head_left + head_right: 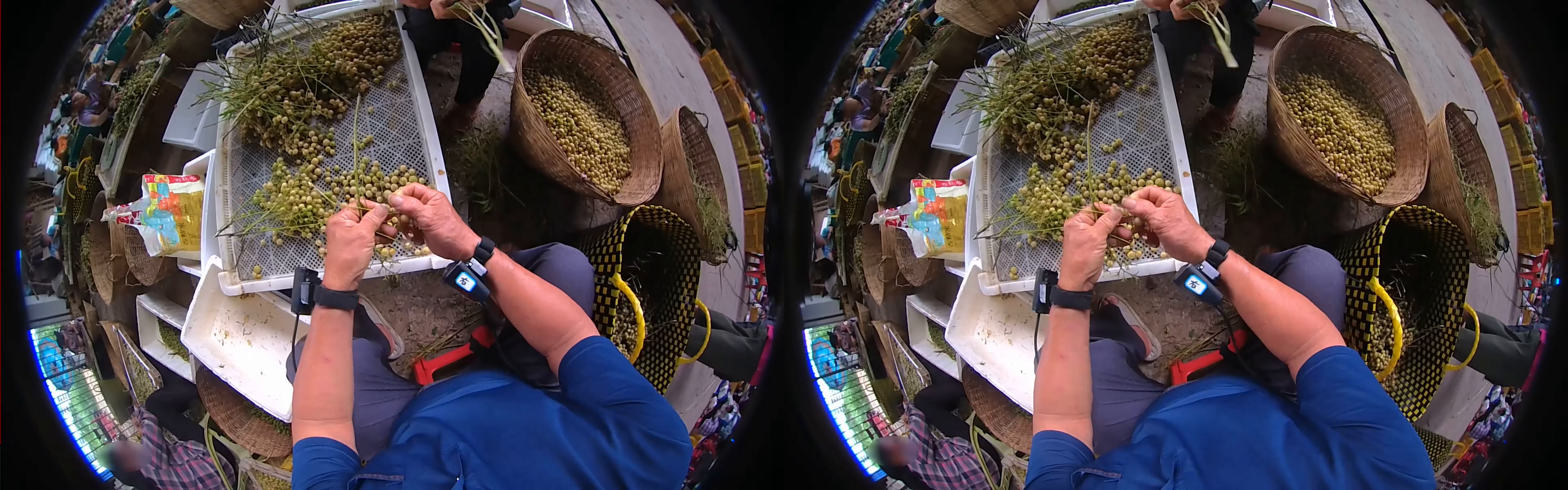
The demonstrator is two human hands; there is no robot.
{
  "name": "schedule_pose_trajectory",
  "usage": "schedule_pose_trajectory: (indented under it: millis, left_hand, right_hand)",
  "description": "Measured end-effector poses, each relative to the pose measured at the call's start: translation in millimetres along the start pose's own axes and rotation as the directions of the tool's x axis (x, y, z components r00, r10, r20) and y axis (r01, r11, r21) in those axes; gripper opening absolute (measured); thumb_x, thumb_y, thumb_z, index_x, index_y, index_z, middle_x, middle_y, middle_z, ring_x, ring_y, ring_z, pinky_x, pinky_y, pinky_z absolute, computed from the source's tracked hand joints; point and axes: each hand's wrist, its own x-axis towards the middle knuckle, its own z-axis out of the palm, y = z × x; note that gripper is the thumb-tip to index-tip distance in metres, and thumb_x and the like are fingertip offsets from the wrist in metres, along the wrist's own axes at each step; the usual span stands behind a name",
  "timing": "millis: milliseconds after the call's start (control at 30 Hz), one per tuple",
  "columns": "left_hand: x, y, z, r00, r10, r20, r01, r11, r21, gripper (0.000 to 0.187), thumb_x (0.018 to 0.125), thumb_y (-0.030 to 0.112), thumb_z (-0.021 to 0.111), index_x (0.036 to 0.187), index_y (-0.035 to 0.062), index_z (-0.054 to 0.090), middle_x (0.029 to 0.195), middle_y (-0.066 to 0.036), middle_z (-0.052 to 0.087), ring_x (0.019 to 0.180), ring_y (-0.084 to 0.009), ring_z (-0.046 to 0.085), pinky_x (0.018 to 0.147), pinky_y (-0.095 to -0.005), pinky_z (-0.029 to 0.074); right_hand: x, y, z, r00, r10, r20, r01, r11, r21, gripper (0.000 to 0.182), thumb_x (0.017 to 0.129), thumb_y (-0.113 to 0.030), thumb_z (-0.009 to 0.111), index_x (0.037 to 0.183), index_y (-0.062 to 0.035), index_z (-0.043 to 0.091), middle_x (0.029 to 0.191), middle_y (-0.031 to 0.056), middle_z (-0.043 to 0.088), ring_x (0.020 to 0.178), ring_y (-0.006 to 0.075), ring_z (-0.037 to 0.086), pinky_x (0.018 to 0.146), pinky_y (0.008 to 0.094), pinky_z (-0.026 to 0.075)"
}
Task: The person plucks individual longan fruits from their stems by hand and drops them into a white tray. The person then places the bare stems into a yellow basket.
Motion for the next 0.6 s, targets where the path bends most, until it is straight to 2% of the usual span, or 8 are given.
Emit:
schedule_pose_trajectory:
  millis: [33, 67, 133, 267, 433, 500, 533, 600]
  left_hand:
    - [0, -3, 2, 0.999, 0.031, -0.016, -0.031, 0.999, 0.024, 0.012, 0.098, 0.012, 0.062, 0.093, 0.0019, 0.065, 0.081, -0.007, 0.071, 0.068, -0.0121, 0.069, 0.057, -0.0259, 0.056]
    - [-1, -6, 5, 0.998, 0.062, -0.031, -0.06, 0.997, 0.048, 0.012, 0.098, 0.013, 0.062, 0.093, 0.0022, 0.064, 0.082, -0.007, 0.071, 0.069, -0.012, 0.069, 0.058, -0.026, 0.057]
    - [-4, -4, 8, 0.997, 0.053, -0.056, -0.05, 0.998, 0.047, 0.011, 0.098, 0.011, 0.062, 0.094, 0.0014, 0.063, 0.084, -0.008, 0.07, 0.07, -0.0129, 0.069, 0.059, -0.0264, 0.058]
    - [2, -7, -3, 0.997, 0.027, -0.071, -0.034, 0.995, -0.093, 0.011, 0.098, 0.011, 0.062, 0.096, 0.0005, 0.063, 0.086, -0.009, 0.069, 0.073, -0.0166, 0.07, 0.065, -0.0294, 0.061]
    - [6, -3, -15, 1.0, -0.002, 0.012, 0.005, 0.959, -0.282, 0.014, 0.099, 0.013, 0.062, 0.097, -0.0004, 0.063, 0.088, -0.011, 0.07, 0.078, -0.0199, 0.071, 0.069, -0.0332, 0.063]
    - [4, 2, -17, 0.998, -0.025, 0.062, 0.044, 0.946, -0.321, 0.014, 0.099, 0.013, 0.061, 0.098, -0.0008, 0.064, 0.091, -0.012, 0.07, 0.078, -0.0204, 0.072, 0.07, -0.0343, 0.063]
    - [4, 4, -17, 0.998, -0.026, 0.063, 0.045, 0.946, -0.321, 0.014, 0.099, 0.013, 0.061, 0.098, -0.0008, 0.064, 0.091, -0.012, 0.07, 0.078, -0.0204, 0.072, 0.07, -0.0343, 0.063]
    - [3, 6, -17, 0.992, -0.032, 0.122, 0.061, 0.968, -0.244, 0.012, 0.099, 0.014, 0.063, 0.096, 0.0019, 0.063, 0.086, -0.01, 0.07, 0.073, -0.0178, 0.071, 0.063, -0.0294, 0.06]
  right_hand:
    - [2, 1, -1, 0.998, 0.022, -0.061, -0.015, 0.994, 0.11, 0.021, 0.096, -0.027, 0.067, 0.097, -0.0079, 0.058, 0.072, -0.0017, 0.057, 0.052, 0.0052, 0.048, 0.043, 0.0226, 0.036]
    - [5, 3, -2, 0.998, 0.02, -0.061, -0.014, 0.994, 0.11, 0.021, 0.096, -0.027, 0.067, 0.097, -0.0079, 0.058, 0.072, -0.0017, 0.057, 0.052, 0.0052, 0.048, 0.043, 0.0226, 0.036]
    - [9, 7, -5, 0.979, 0.037, -0.198, -0.006, 0.988, 0.156, 0.018, 0.096, -0.024, 0.067, 0.098, -0.009, 0.058, 0.076, -0.0009, 0.06, 0.051, 0.0065, 0.049, 0.043, 0.0226, 0.037]
    - [16, 10, -18, 0.975, 0.124, -0.186, -0.084, 0.974, 0.212, 0.015, 0.096, -0.02, 0.064, 0.103, -0.0094, 0.057, 0.085, -0.0002, 0.062, 0.063, 0.0078, 0.056, 0.053, 0.0229, 0.044]
    - [10, 2, -14, 0.995, 0.097, -0.021, -0.085, 0.942, 0.323, 0.02, 0.098, -0.027, 0.061, 0.109, -0.0102, 0.059, 0.09, 0.0019, 0.063, 0.07, 0.0103, 0.059, 0.055, 0.0249, 0.045]
    - [7, -1, -11, 0.98, 0.175, 0.091, -0.194, 0.942, 0.274, 0.03, 0.099, -0.039, 0.058, 0.108, -0.0105, 0.058, 0.09, 0.0026, 0.063, 0.069, 0.0111, 0.058, 0.053, 0.0247, 0.043]
    - [7, -2, -10, 0.98, 0.175, 0.09, -0.194, 0.942, 0.275, 0.03, 0.099, -0.039, 0.058, 0.108, -0.0105, 0.058, 0.09, 0.0026, 0.063, 0.069, 0.0111, 0.058, 0.053, 0.0247, 0.043]
    - [5, -1, -10, 0.944, 0.307, 0.122, -0.326, 0.924, 0.199, 0.04, 0.098, -0.049, 0.056, 0.109, -0.0108, 0.058, 0.088, 0.0032, 0.063, 0.067, 0.0115, 0.057, 0.051, 0.0238, 0.04]
